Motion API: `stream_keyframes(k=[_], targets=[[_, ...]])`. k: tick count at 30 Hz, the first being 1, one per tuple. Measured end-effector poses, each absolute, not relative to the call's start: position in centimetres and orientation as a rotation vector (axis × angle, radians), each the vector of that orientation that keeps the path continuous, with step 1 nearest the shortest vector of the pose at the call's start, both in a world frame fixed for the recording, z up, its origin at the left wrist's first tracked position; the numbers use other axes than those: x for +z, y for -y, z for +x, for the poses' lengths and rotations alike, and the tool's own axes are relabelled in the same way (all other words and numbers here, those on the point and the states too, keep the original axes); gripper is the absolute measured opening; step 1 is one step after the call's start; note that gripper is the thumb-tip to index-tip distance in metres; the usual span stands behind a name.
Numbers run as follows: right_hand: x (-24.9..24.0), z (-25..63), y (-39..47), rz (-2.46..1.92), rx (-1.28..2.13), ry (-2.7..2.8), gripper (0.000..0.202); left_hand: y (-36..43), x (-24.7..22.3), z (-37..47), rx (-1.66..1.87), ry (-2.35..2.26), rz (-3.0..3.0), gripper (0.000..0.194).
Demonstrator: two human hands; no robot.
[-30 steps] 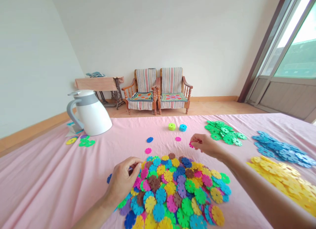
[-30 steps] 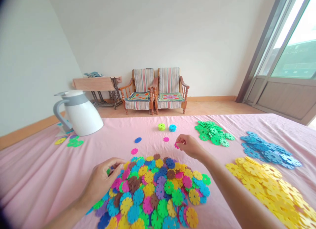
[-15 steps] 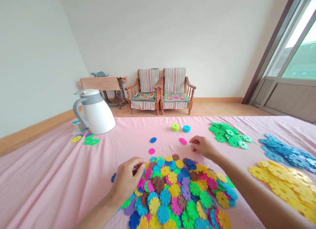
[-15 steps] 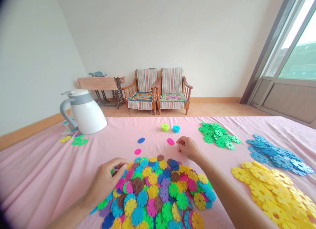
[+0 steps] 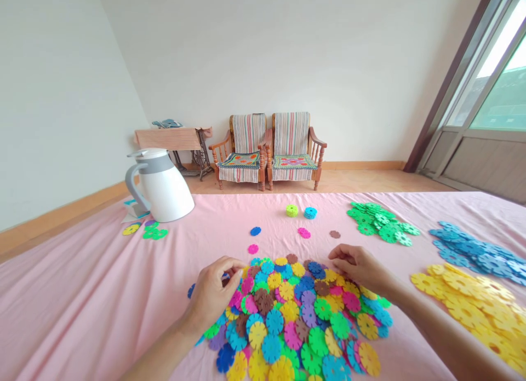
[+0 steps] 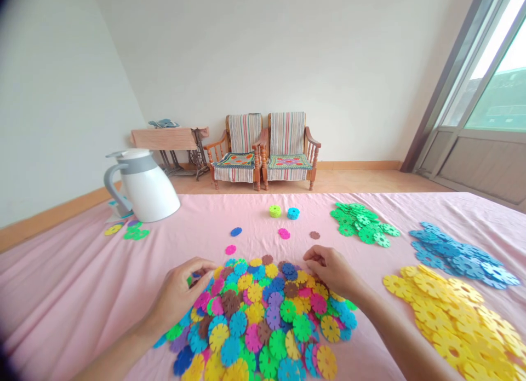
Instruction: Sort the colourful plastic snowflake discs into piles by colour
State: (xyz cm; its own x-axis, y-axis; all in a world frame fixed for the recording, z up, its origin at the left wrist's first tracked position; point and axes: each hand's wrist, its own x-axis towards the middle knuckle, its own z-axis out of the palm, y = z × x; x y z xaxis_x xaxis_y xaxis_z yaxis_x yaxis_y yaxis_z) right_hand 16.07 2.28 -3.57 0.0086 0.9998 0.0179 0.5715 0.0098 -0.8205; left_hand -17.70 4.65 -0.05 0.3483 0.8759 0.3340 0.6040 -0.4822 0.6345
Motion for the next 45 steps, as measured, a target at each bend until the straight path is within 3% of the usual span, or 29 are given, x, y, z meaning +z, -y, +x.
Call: stream_keyframes(k=[10, 18, 27, 31, 35, 41, 45], targets=[[-3.7, 16.3, -1.9, -1.555, 0.963, 1.543, 0.016, -4.1, 0.4, -17.6, 0.706, -1.257, 2.429, 0.014], [-4.4, 16.4, -1.9, -1.538, 0.875, 1.572, 0.015, -4.3, 0.2, -17.6, 0.68, -1.259, 2.463, 0.015], [-3.8, 15.7, -1.5, -1.563, 0.747, 1.585, 0.018, -4.2, 0.2, -17.5, 0.842, -1.254, 2.331, 0.024], [-1.4, 12.6, -0.4, -1.503, 0.486, 1.653, 0.016, -3.3, 0.3, -16.1, 0.991, -1.169, 2.355, 0.042], [1.6, 7.5, 1.6, -1.432, 0.715, 1.719, 0.012, -1.7, 0.1, -14.6, 1.057, -1.077, 2.492, 0.055], [2.3, 3.0, 2.2, -1.423, 0.903, 1.705, 0.012, -0.7, -0.8, -14.4, 1.112, -0.949, 2.666, 0.055], [1.8, 4.3, -0.2, -1.504, 0.774, 1.722, 0.011, -1.4, -0.6, -14.9, 1.124, -1.074, 2.59, 0.052]])
